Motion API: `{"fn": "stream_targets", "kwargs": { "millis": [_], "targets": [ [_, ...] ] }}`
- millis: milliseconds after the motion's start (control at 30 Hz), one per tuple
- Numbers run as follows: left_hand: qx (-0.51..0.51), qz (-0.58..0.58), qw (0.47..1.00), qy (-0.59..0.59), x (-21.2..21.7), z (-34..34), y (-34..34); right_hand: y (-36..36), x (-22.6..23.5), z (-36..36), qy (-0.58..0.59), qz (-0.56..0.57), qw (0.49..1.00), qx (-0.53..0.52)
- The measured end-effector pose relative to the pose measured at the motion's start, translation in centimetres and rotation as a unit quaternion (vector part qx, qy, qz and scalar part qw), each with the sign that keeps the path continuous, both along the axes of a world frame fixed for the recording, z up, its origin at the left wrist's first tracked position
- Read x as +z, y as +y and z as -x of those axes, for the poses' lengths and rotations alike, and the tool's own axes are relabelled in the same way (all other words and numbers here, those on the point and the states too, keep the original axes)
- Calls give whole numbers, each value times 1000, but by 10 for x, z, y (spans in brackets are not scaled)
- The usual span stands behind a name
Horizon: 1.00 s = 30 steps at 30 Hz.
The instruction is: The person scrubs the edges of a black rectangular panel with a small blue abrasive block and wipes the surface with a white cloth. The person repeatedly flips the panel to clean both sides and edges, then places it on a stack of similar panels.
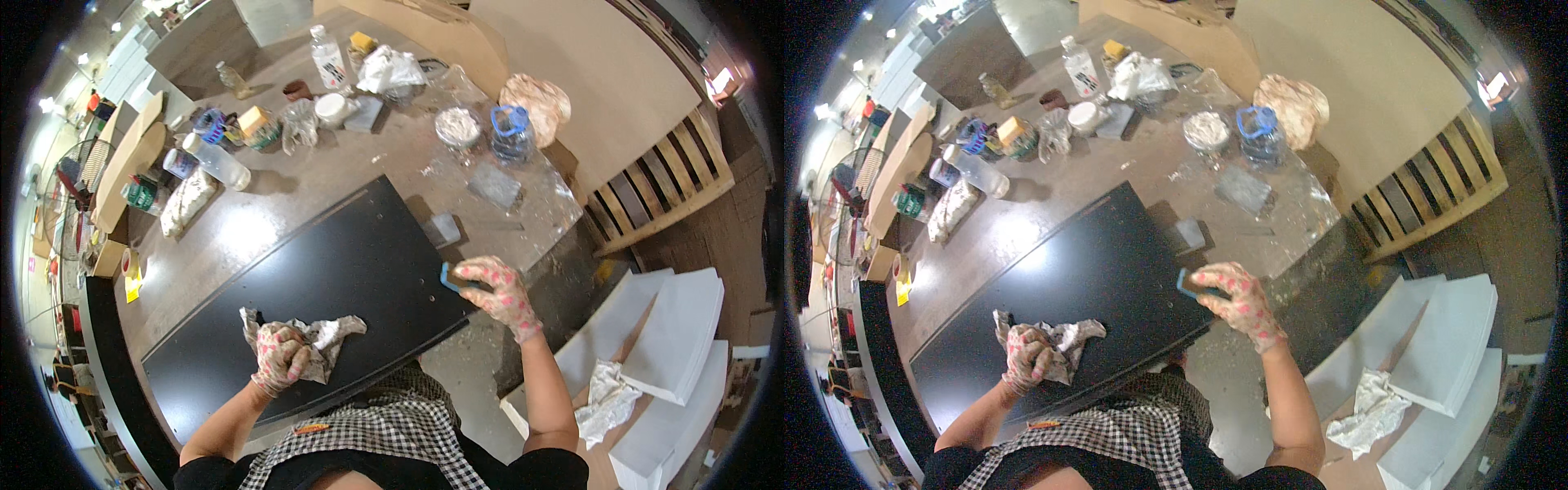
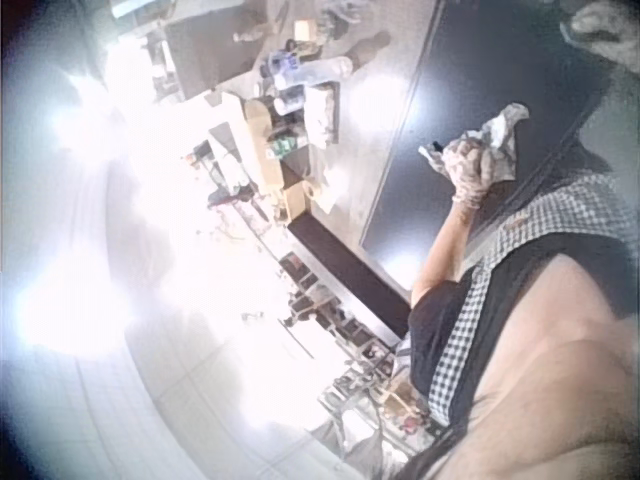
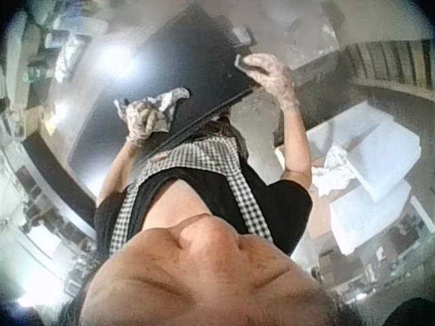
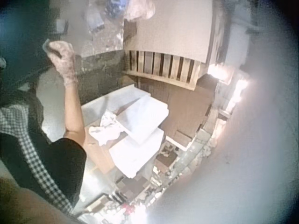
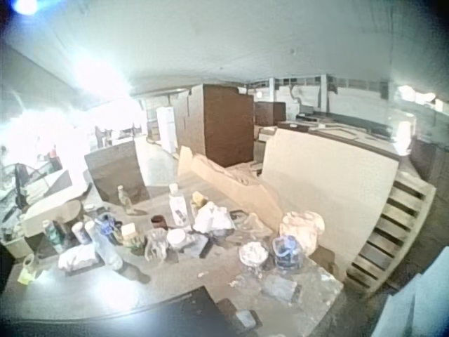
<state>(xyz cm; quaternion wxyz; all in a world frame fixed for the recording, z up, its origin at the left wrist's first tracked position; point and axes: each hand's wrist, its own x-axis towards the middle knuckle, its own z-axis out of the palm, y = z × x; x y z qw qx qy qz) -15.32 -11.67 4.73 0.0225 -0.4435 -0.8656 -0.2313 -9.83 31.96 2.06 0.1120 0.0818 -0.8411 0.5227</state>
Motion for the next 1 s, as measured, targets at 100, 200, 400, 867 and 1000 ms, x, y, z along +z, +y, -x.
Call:
{"fn": "stream_targets", "kwargs": {
  "millis": [100,200,400,867,1000],
  "targets": [
    [-9,-14,1000,-4,-1,1,-1,-14,-7,90,69,-56,996,25],
    [-21,-11,1000,-2,-2,2,-2,-29,-25,195,60,-111,992,18],
    [8,-16,1000,-15,-1,0,-1,-23,-19,189,25,-51,997,58],
    [40,-56,997,-19,-9,0,3,-111,-4,-105,48,-240,956,-163],
    [64,-62,996,-24,-11,1,1,-89,4,-85,23,-216,923,-318]
  ]
}}
